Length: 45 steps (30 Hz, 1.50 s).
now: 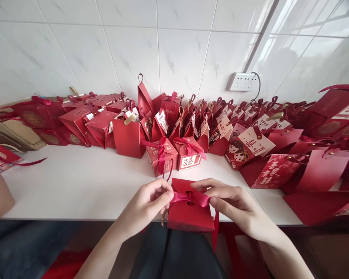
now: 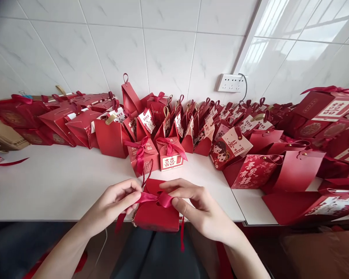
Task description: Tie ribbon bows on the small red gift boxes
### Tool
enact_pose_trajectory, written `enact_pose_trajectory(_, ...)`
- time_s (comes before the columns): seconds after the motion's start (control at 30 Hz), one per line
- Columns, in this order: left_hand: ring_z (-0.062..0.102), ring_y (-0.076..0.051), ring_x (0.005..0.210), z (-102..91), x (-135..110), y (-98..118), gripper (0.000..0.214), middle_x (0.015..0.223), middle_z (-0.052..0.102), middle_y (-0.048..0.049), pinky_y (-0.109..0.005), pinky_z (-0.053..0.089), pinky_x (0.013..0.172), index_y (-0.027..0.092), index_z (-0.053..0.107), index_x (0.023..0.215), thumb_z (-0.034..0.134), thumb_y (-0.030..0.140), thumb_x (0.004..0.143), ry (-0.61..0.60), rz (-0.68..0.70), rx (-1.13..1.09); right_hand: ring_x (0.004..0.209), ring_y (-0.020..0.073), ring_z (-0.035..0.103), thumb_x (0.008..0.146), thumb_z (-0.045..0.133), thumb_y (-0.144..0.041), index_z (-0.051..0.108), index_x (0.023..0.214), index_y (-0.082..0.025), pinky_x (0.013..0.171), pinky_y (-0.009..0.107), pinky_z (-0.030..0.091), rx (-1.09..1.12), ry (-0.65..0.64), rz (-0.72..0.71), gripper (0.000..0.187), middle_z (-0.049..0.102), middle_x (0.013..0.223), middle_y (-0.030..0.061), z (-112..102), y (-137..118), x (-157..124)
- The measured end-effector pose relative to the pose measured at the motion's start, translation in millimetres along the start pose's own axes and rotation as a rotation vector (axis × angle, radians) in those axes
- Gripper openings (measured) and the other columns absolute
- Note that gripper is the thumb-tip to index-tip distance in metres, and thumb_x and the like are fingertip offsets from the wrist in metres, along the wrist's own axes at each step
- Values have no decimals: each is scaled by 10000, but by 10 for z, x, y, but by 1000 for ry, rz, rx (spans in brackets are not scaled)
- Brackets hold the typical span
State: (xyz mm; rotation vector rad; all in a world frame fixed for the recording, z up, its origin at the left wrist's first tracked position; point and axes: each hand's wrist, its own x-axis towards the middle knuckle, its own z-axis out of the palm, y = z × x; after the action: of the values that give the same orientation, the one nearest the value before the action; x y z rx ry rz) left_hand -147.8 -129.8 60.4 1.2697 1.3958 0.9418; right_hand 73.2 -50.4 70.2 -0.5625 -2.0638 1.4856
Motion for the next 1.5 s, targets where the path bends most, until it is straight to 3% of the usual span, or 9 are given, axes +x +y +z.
enact_pose_trajectory(0.1, 490, -101, 654, 2, -19, 56, 197, 770, 558, 29, -205, 382, 609, 220, 519, 979, 477, 388, 884, 60, 40, 137, 959, 170, 592, 927, 488, -288, 704, 939, -194, 827, 248, 466, -57, 19, -9, 237, 634, 1065, 81, 107, 31, 33)
enact_pose_trajectory(0.17, 496, -107, 691, 0, -31, 83, 193, 802, 559, 26, -201, 384, 639, 223, 542, 952, 461, 387, 891, 47, 76, 214, 873, 158, 596, 921, 498, -292, 712, 902, -186, 769, 240, 477, -112, 88, -18, 239, 647, 936, 73, 175, 59, 58)
enact_pose_trajectory(0.3, 432, -92, 560, 3, -61, 104, 258, 666, 487, 44, -184, 335, 512, 216, 567, 851, 456, 447, 880, -33, 45, 239, 804, 153, 590, 890, 549, -284, 723, 891, -193, 705, 237, 485, -183, 227, -51, 196, 632, 850, 63, 271, 124, 91)
enact_pose_trajectory(0.47, 516, -111, 601, 23, -106, 120, 235, 761, 581, 27, -191, 381, 535, 240, 568, 904, 447, 441, 884, 35, 57, 351, 819, 162, 608, 901, 498, -230, 691, 919, -184, 719, 255, 494, -268, 338, -123, 199, 639, 872, 71, 326, 173, 103)
enact_pose_trajectory(0.7, 583, -127, 754, 44, -125, 286, 164, 896, 634, 20, -206, 419, 689, 244, 544, 929, 381, 236, 914, 52, 283, 665, 762, 164, 654, 833, 560, -245, 590, 960, -178, 700, 255, 523, -288, 491, -40, 147, 683, 830, 48, 374, 211, 149)
enact_pose_trajectory(0.9, 588, -173, 809, 68, -30, 510, 247, 889, 633, -33, -270, 441, 747, 202, 558, 925, 355, 83, 850, -34, 508, 908, 765, 151, 629, 838, 521, -173, 655, 857, -193, 695, 238, 489, -350, 388, -66, 137, 672, 837, 31, 361, 152, 187)
enact_pose_trajectory(1.13, 566, -205, 858, 163, 127, 606, 264, 894, 634, -51, -329, 442, 822, 180, 571, 918, 393, 32, 792, -104, 638, 1011, 656, 122, 549, 816, 482, -116, 556, 690, -179, 644, 210, 438, -370, 370, -94, 159, 620, 724, -8, 384, 168, 203)
enact_pose_trajectory(1.4, 553, -176, 724, 30, 54, 672, 171, 806, 566, -19, -280, 428, 668, 201, 555, 790, 480, 59, 730, -116, 558, 1059, 722, 150, 615, 839, 525, -205, 642, 789, -192, 701, 242, 465, -315, 331, -18, 128, 681, 783, 6, 368, 176, 231)
enact_pose_trajectory(1.5, 557, -177, 771, -41, 3, 647, 233, 801, 541, -18, -279, 428, 719, 197, 542, 751, 435, -8, 728, -80, 613, 1173, 759, 156, 638, 845, 538, -213, 674, 870, -201, 737, 255, 469, -314, 348, -10, 139, 702, 832, 12, 374, 155, 223)
